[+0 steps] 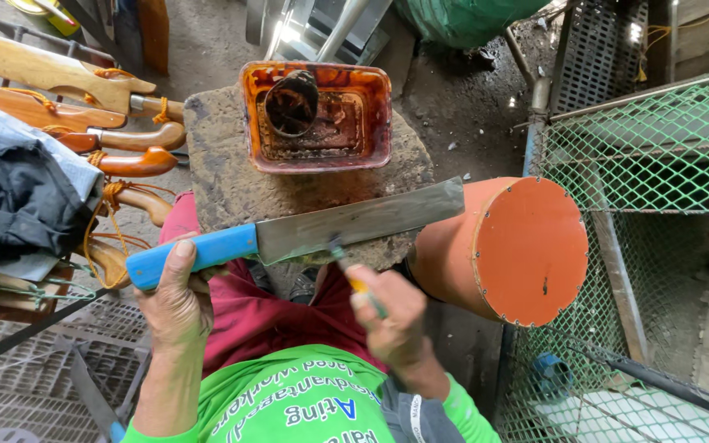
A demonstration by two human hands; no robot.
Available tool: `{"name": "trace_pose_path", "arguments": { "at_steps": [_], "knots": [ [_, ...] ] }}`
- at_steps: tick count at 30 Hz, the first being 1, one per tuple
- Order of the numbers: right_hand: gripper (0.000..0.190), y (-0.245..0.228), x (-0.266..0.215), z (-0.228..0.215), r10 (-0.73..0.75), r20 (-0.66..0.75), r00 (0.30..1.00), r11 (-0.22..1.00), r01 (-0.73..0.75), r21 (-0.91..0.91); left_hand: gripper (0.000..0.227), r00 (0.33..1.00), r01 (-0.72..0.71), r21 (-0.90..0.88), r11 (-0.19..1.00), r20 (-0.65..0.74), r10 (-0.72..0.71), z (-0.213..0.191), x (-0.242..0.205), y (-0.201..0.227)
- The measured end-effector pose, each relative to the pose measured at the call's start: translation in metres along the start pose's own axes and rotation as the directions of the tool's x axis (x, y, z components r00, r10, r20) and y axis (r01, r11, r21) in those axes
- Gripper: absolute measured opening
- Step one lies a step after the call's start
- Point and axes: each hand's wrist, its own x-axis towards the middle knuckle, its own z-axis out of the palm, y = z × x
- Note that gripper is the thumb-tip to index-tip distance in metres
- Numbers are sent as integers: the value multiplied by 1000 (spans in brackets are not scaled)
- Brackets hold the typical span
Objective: The person holds a large knife with a blue handle and uses a small brush to apply a dark substance from a container onto the blade. The person repeatedly dips the brush into the container and spreads the substance along the blade's surface.
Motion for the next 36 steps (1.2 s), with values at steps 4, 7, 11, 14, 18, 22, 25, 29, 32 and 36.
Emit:
{"name": "trace_pose_path", "arguments": {
  "at_steps": [4, 7, 11, 14, 18, 22, 25, 29, 32, 36],
  "knots": [
    [27, -8, 0, 12, -2, 74, 997, 994, -6, 110, 27, 1000, -14, -6, 1000, 16, 14, 3, 2, 1],
    [26, 7, 4, -14, 69, 37, 997, 992, -73, 102, 27, 1000, 3, -6, 1000, 5, -3, 2, 2, 0],
    [28, 19, 6, -29, 180, -21, 984, 975, -175, 138, 26, 1000, -11, -21, 1000, -3, 11, 0, 3, -2],
    [26, 5, 6, -9, 125, 16, 992, 976, -126, 179, 26, 1000, -8, -40, 999, 15, 8, 0, 3, -2],
    [27, -24, 6, 18, -90, 173, 981, 973, 49, 227, 26, 1000, -9, -36, 999, 12, 9, 4, 2, 1],
    [26, -20, 4, 2, -37, 95, 995, 988, 22, 155, 27, 1000, -12, -16, 1000, 11, 12, 4, 1, 2],
    [27, -2, 6, -20, 79, -37, 996, 994, -76, 83, 27, 1000, -19, -13, 1000, 19, 19, 3, 0, 1],
    [25, 0, 9, -5, 47, -29, 998, 994, -44, 96, 28, 1000, 5, -28, 1000, 5, -5, 2, 2, 1],
    [26, -18, 8, 28, -113, 67, 991, 984, 103, 147, 28, 1000, -5, -34, 999, -8, 4, 3, 2, -2],
    [26, -24, 14, 29, -102, 86, 991, 974, 82, 210, 28, 1000, 3, -26, 1000, -8, -3, 3, 1, -2]
  ]
}}
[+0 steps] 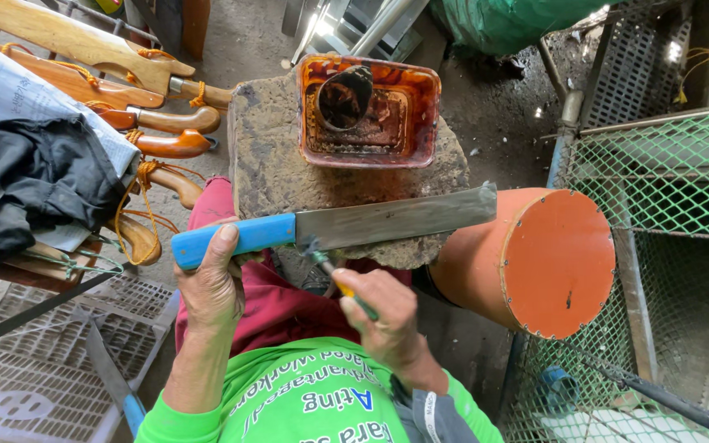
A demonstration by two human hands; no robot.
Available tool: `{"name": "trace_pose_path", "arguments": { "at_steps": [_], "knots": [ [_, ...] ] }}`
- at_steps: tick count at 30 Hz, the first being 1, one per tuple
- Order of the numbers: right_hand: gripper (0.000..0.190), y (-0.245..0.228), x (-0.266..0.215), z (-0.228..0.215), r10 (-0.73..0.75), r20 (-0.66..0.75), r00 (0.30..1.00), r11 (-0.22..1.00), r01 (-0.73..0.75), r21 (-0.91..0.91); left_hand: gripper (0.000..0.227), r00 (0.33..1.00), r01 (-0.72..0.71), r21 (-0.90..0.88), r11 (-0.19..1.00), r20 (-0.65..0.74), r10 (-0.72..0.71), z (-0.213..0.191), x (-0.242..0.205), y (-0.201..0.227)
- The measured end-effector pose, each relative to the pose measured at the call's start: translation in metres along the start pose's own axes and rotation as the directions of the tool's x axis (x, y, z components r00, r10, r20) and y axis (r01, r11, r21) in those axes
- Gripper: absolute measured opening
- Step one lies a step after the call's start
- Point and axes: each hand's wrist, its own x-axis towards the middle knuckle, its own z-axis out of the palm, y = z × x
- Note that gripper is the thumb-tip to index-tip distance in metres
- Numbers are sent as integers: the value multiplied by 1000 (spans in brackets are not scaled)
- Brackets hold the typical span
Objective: The person holds a large knife with a blue handle and uses a small brush to apply a dark substance from a container onto the blade. The person repeatedly dips the brush into the container and spreads the substance along the blade's surface.
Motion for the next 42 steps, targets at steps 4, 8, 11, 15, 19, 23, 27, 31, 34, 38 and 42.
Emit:
{"name": "trace_pose_path", "arguments": {
  "at_steps": [4, 8, 11, 15, 19, 23, 27, 31, 34, 38, 42],
  "knots": [
    [26, 4, 6, -16, 85, -35, 996, 996, -85, 0, 29, 1000, 11, 33, 999, -19, -10, 0, 2, 1],
    [27, 1, 1, -2, 13, 38, 999, 1000, -12, -14, 31, 1000, 16, 39, 999, -10, -16, 1, 0, 2],
    [26, 3, 6, 2, 28, 25, 999, 999, -28, 20, 31, 1000, 12, 64, 998, -17, -11, 4, -1, 6],
    [26, 12, 11, -26, 124, -106, 987, 991, -129, -34, 32, 1000, 23, 87, 996, -7, -22, 3, 0, 6],
    [26, 12, 15, -20, 144, -120, 982, 988, -149, -30, 33, 1000, 25, 77, 997, -3, -25, 2, -1, 6],
    [25, 3, 20, 4, -18, 13, 1000, 1000, 18, -2, 32, 1000, -3, 64, 998, 5, 2, 6, -1, 7],
    [25, 0, 28, -5, 79, -40, 996, 996, -80, -29, 31, 1000, 3, 102, 995, -7, -2, 4, 0, 7],
    [25, 1, 33, -8, 57, -35, 998, 998, -58, -34, 32, 1000, 9, 121, 993, -9, -8, 2, -2, 6],
    [25, 1, 36, 8, 15, -1, 1000, 999, -15, -31, 32, 1000, -3, 83, 997, -18, 5, 6, 2, 7],
    [25, 10, 24, 6, 92, -6, 996, 995, -92, -44, 32, 1000, 13, 81, 997, -16, -12, 4, -3, 7],
    [29, 37, 15, -32, 205, -173, 963, 973, -220, -74, 32, 1000, 16, 98, 995, 2, -16, 5, 1, 9]
  ]
}}
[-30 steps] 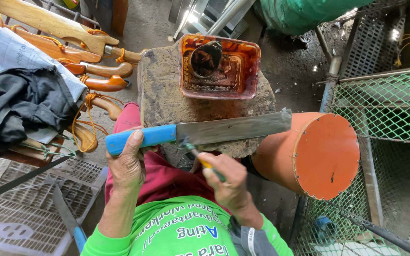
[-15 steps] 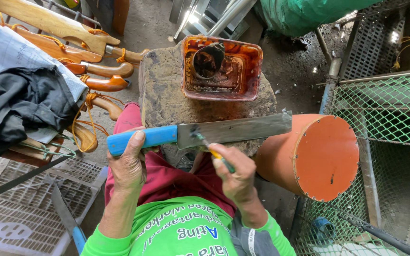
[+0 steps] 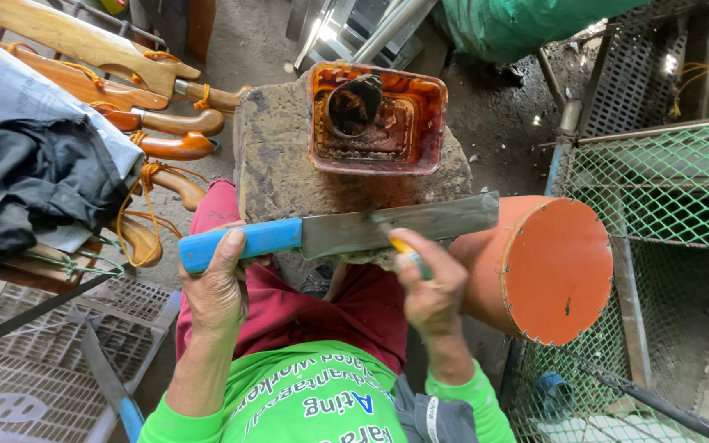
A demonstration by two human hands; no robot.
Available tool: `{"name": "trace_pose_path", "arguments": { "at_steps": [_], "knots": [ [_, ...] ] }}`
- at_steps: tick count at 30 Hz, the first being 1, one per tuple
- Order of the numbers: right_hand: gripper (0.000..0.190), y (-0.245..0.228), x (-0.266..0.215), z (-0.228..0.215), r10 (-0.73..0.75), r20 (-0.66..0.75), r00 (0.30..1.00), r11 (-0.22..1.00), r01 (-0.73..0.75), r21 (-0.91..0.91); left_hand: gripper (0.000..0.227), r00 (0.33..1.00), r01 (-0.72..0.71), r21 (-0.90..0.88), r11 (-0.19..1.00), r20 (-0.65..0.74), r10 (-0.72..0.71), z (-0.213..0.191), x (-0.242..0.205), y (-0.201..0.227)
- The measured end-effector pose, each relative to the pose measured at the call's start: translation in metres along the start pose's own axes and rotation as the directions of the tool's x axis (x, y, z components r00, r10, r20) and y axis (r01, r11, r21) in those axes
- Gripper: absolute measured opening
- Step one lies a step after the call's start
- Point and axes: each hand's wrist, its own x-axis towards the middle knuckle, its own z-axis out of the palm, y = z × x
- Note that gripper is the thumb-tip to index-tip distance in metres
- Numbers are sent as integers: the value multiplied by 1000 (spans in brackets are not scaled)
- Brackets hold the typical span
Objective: The person holds a large knife with a blue handle and uses a small brush to apply a dark substance from a container onto the blade. The person repeatedly dips the brush into the container and spreads the substance along the blade's surface.
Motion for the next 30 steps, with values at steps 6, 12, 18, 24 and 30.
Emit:
{"name": "trace_pose_path", "arguments": {
  "at_steps": [6, 12, 18, 24, 30],
  "knots": [
    [35, 11, 1, -20, 134, -170, 976, 990, -124, 68, 30, 1000, -1, -6, 1000, -1, 1, -3, -4, -2],
    [29, -12, -25, 29, -137, 54, 989, 990, 139, -24, 25, 999, -35, -63, 997, 2, 36, -3, -1, -5],
    [34, 25, -13, -36, 37, -176, 984, 990, -61, -129, 23, 999, -26, -72, 997, 25, 28, -11, -1, -10],
    [35, 24, -13, -34, 54, -239, 969, 992, -80, -97, 22, 1000, -27, -71, 997, 14, 28, -18, -2, -13],
    [28, 31, -20, -38, 9, -192, 981, 983, -44, -178, 19, 995, -49, -106, 993, 78, 57, -19, -1, -13]
  ]
}}
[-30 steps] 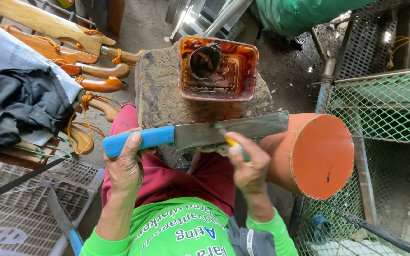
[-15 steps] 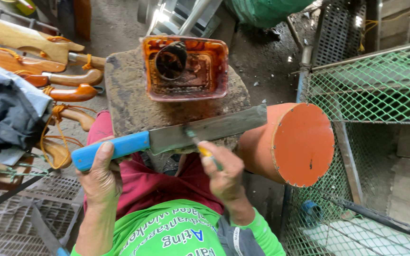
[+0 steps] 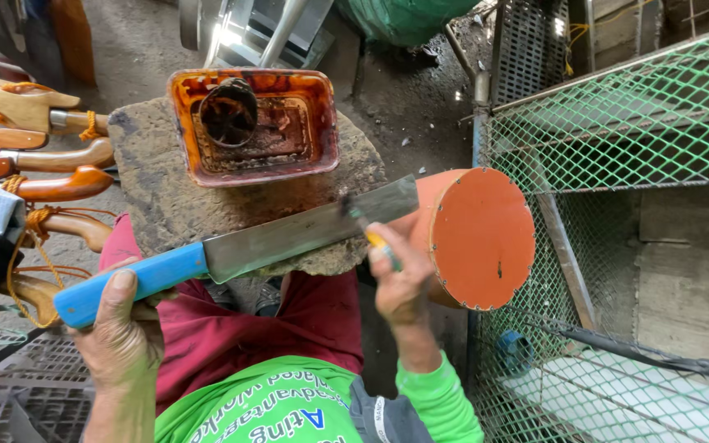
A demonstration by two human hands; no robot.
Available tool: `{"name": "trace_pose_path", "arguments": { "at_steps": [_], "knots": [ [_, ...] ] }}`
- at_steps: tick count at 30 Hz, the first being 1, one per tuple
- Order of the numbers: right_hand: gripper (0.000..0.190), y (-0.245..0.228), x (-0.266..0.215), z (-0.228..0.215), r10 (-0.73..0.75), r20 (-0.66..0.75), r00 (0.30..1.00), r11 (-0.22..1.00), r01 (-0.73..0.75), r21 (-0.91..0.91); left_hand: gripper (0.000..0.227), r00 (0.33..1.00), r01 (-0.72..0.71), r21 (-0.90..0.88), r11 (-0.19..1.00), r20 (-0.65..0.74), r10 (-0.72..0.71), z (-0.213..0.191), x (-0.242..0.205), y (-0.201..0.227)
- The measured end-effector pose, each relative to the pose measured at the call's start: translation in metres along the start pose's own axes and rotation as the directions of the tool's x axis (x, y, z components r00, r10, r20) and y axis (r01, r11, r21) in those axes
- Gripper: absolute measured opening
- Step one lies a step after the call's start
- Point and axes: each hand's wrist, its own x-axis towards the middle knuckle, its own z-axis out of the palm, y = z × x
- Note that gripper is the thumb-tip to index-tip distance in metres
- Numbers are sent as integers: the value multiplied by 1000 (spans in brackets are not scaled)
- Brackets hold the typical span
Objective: The person holds a large knife with a blue handle and uses a small brush to apply a dark substance from a container onto the blade. The person repeatedly dips the brush into the container and spreads the substance along the blade's surface.
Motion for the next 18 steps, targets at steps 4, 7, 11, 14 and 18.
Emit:
{"name": "trace_pose_path", "arguments": {
  "at_steps": [4, 7, 11, 14, 18],
  "knots": [
    [27, 45, 34, -35, 70, -184, 980, 988, -93, -121, 19, 1000, -19, 9, 1000, 9, 18, -2, 0, -2],
    [27, 64, 45, -47, 178, -232, 956, 974, -205, -98, 20, 1000, -21, -3, 1000, 20, 21, -3, 0, -3],
    [25, 55, 33, -38, 58, -214, 975, 989, -86, -123, 21, 1000, -12, 24, 1000, 5, 12, -5, -1, -3],
    [24, 38, 20, -28, -5, -109, 994, 995, -6, -104, 23, 1000, -12, 35, 999, 9, 11, -4, 0, -3],
    [23, 30, 20, -35, -83, -29, 996, 992, 79, -99, 23, 1000, 5, 30, 1000, 19, -5, -4, 0, -2]
  ]
}}
